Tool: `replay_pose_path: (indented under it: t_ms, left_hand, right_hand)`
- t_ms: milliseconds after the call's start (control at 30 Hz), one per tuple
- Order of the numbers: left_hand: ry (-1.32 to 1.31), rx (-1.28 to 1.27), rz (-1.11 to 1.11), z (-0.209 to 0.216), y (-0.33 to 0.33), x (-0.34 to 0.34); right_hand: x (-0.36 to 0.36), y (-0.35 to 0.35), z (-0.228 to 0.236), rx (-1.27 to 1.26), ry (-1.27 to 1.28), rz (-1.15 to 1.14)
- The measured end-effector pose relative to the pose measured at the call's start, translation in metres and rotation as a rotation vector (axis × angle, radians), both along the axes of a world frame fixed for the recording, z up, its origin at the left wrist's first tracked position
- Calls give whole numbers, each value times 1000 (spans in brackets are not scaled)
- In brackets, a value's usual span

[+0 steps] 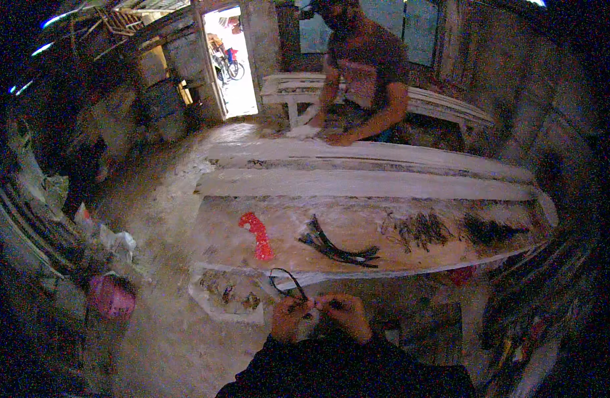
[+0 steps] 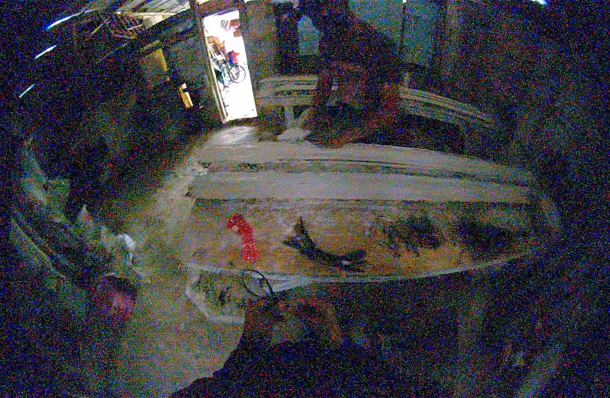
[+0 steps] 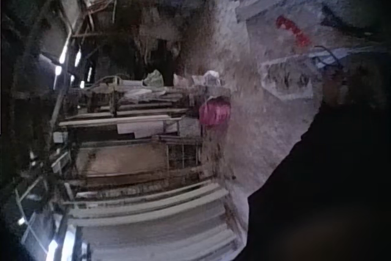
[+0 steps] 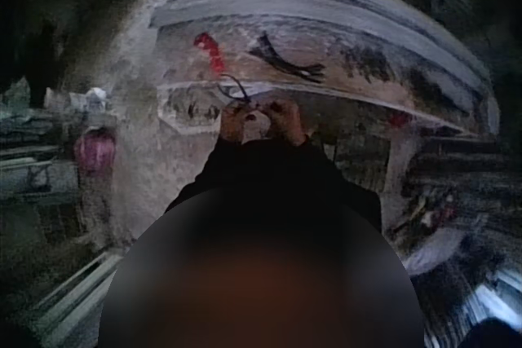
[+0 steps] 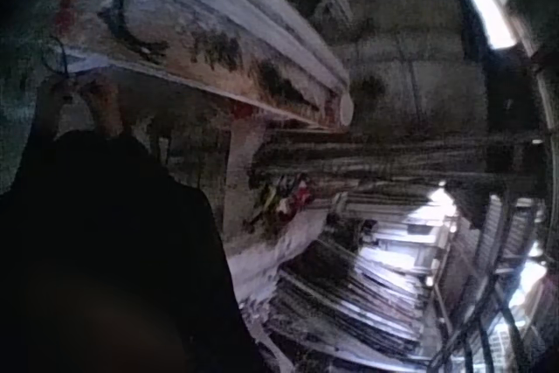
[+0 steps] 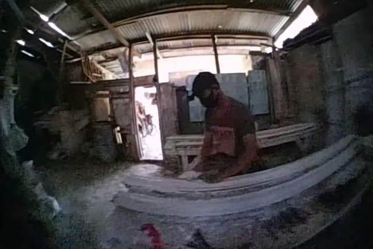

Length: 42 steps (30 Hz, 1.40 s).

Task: The person repeatedly handles dark rope-like strands on a wooden workbench, separating and arranging them by hand. A coworker in the background smooths a white surface on a nearby bench. The person continues to manipulate the strands throughout the clip.

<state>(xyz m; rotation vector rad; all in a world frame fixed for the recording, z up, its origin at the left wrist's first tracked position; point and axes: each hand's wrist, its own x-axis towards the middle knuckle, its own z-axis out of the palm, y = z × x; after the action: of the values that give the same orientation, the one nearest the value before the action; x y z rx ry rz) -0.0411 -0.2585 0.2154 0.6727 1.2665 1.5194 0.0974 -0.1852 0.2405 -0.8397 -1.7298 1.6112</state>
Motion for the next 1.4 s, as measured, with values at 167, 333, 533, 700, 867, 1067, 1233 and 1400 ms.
replay_pose_path:
  t_ms: [167, 333, 533, 700, 867, 1067, 1233, 1400]
  left_hand:
    - [84, 87, 137, 0, 6, 11]
    - [54, 150, 55, -1, 9, 11]
    - [116, 103, 48, 0, 11, 15]
    - [292, 154, 38, -6, 13, 19]
    - [-125, 174, -6, -14, 10, 28]
    - [-222, 14, -103, -16, 10, 26]
    - [-143, 50, -130, -26, 5, 14]
    - [-244, 25, -160, -34, 1, 1]
  right_hand:
    - [3, 7, -8, 335, -92, 53]
    - [11, -2, -9, -171, -95, 146]
    - [18, 5, -29, -303, 115, 187]
    - [18, 4, -41, -201, 242, 106]
    - [25, -6, -24, -14, 302, 27]
    - [33, -4, -7, 102, 243, 84]
    - [33, 5, 9, 82, 87, 413]
    - [31, -5, 22, 105, -242, 318]
